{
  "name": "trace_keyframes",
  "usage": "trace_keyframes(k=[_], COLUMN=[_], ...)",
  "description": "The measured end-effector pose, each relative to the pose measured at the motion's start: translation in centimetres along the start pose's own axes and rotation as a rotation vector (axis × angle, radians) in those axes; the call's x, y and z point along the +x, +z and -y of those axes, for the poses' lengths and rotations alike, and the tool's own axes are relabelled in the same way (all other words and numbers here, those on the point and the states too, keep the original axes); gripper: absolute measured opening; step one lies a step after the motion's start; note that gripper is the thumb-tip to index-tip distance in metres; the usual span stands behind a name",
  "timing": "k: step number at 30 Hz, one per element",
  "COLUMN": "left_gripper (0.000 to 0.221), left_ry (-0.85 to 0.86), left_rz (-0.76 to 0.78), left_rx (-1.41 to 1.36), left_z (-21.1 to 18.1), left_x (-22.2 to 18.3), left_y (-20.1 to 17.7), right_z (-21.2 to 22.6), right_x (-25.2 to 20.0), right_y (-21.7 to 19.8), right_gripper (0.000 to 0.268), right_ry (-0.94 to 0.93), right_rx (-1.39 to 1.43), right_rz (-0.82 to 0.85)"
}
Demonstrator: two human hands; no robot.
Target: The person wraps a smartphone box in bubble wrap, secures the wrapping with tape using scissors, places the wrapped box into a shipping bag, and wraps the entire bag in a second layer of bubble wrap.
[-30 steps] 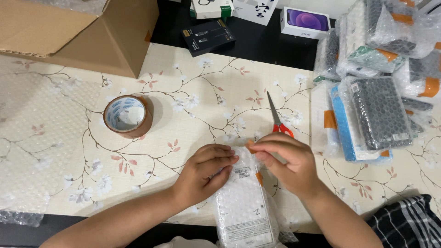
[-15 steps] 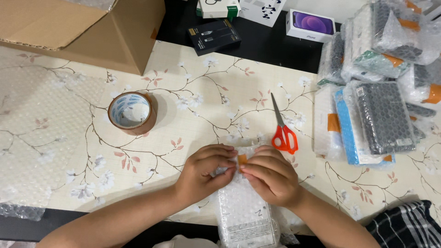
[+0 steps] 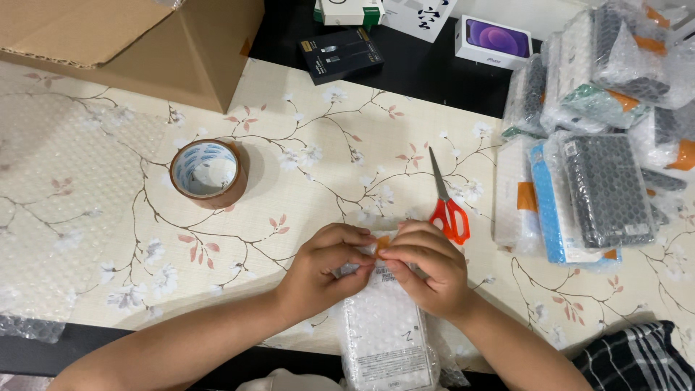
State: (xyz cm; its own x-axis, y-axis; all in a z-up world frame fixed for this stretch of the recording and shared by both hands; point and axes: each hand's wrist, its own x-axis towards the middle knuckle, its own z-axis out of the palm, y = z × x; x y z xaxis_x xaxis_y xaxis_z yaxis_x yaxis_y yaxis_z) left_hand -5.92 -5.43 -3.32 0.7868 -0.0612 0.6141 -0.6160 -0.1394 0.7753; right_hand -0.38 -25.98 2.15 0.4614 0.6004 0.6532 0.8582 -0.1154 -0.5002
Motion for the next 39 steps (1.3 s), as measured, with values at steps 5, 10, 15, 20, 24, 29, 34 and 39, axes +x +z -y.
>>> trace_keyframes(k=[5, 10, 15, 20, 24, 29, 34, 39], left_gripper=[0.010, 0.007, 0.005, 0.005, 0.005, 0.008, 0.027, 0.027], left_ry=[-0.012, -0.024, 0.003, 0.008, 0.004, 0.001, -0.051, 0.046], left_rz=[0.002, -0.047, -0.086, -0.081, -0.077, -0.082, -0.065, -0.024], left_rx=[-0.008, -0.026, -0.038, -0.032, -0.031, -0.030, 0.013, 0.069], left_z=[-0.2, -0.2, -0.2, -0.1, -0.3, -0.2, -0.9, -1.4], left_x=[0.2, 0.4, 0.7, 0.6, 0.7, 0.6, 1.1, 1.4], left_y=[0.0, 0.1, 0.1, 0.1, 0.0, 0.1, -0.4, -0.7], right_z=[0.3, -0.7, -0.8, -1.6, -1.5, -1.4, -0.8, 0.1], right_x=[0.5, -0.4, 0.0, 0.0, 0.3, 0.0, -0.1, 0.3], right_y=[0.1, 0.6, 0.5, -0.3, -0.3, -0.4, -0.1, -0.9], right_gripper=[0.011, 0.011, 0.011, 0.015, 0.014, 0.011, 0.010, 0.014], right_ry=[-0.013, -0.057, -0.166, -0.359, -0.438, -0.459, -0.444, -0.461], right_rx=[-0.004, -0.004, -0.028, -0.231, -0.371, -0.409, -0.403, -0.438], right_rz=[0.037, -0.033, -0.040, 0.037, 0.030, 0.038, 0.031, 0.070])
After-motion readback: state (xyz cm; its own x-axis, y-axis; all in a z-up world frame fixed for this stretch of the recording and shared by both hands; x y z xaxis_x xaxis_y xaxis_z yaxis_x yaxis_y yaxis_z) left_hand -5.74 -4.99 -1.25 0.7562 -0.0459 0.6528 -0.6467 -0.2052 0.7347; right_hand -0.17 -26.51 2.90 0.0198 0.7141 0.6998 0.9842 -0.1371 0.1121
